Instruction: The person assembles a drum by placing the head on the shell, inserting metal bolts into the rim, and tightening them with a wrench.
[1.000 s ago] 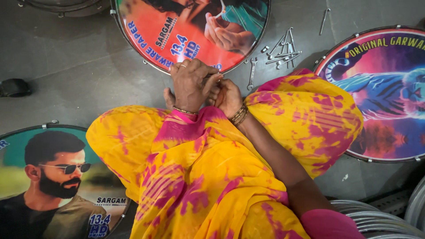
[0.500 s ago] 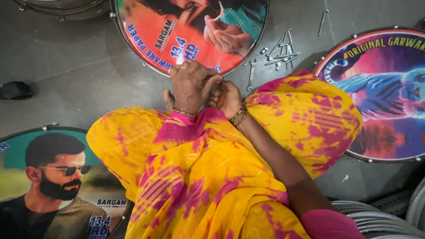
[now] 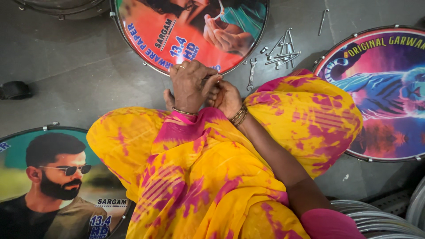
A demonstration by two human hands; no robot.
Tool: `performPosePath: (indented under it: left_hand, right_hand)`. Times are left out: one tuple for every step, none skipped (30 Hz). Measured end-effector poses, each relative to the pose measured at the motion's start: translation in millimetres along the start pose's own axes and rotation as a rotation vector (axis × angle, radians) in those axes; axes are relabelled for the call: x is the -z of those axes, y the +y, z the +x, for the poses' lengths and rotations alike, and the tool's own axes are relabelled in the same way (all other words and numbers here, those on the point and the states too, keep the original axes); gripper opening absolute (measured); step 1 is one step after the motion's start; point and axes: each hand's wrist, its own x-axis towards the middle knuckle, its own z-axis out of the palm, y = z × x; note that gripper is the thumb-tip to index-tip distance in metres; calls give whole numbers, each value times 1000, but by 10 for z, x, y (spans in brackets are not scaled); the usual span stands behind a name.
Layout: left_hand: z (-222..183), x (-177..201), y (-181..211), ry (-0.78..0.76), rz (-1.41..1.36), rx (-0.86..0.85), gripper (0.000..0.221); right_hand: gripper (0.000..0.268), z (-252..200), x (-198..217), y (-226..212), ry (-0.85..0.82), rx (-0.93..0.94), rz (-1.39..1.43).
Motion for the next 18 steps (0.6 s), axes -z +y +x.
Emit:
performPosePath:
  left_hand:
    - [6, -2, -1, 0, 3, -2, 15]
    - [4, -3, -1, 0, 6, -2, 15]
    - [2, -5, -2, 0, 9, -3, 15]
    - [0, -6, -4, 0, 11, -3, 15]
    - [1, -8, -9, -1, 13, -3, 15]
    - [6, -9, -16, -2, 15, -3, 14]
    - [14, -8, -27, -4, 25, -8, 15]
    - [19, -5, -38, -7, 33, -12, 16]
    - [18, 0, -44, -10, 42, -17, 17]
    - [17, 6, -47, -9, 24, -16, 17]
    - [13, 17, -43, -8, 6, -15, 18]
    - [18, 33, -43, -5, -11, -15, 18]
    - [17, 56, -37, -17, -12, -15, 18]
    - [12, 85, -31, -25, -12, -18, 17]
    - [10, 110, -23, -34, -12, -21, 17]
    - [14, 128, -17, -44, -5, -21, 16]
    - [14, 143, -12, -54, 1, -20, 16]
    - [16, 165, -14, -63, 9, -21, 15]
  right_hand:
    - [25, -1, 2, -4, 12, 2, -10]
    - [25, 0, 13, -3, 24, 3, -20]
    - [25, 6, 29, -1, -6, 1, -8]
    - [24, 19, 48, 4, -37, -4, 3]
    - [24, 34, 71, 8, -67, -8, 15]
    - [24, 50, 97, 11, -101, -17, 31]
    - [24, 69, 124, 13, -135, -26, 47]
    - [24, 85, 154, 17, -168, -34, 64]
    - [26, 99, 180, 21, -161, -41, 55]
    - [28, 113, 201, 19, -154, -48, 46]
    - [30, 115, 215, 19, -147, -54, 38]
    - [30, 119, 215, 15, -119, -63, 13]
    - [31, 115, 210, 13, -90, -72, -12]
    - [31, 120, 194, 5, -65, -79, -39]
    - [32, 118, 179, 0, -57, -74, -56]
    - [33, 111, 170, 3, -48, -67, -72]
    - [34, 101, 166, 8, -40, -60, -87]
    - [32, 98, 168, 17, 66, -36, -100]
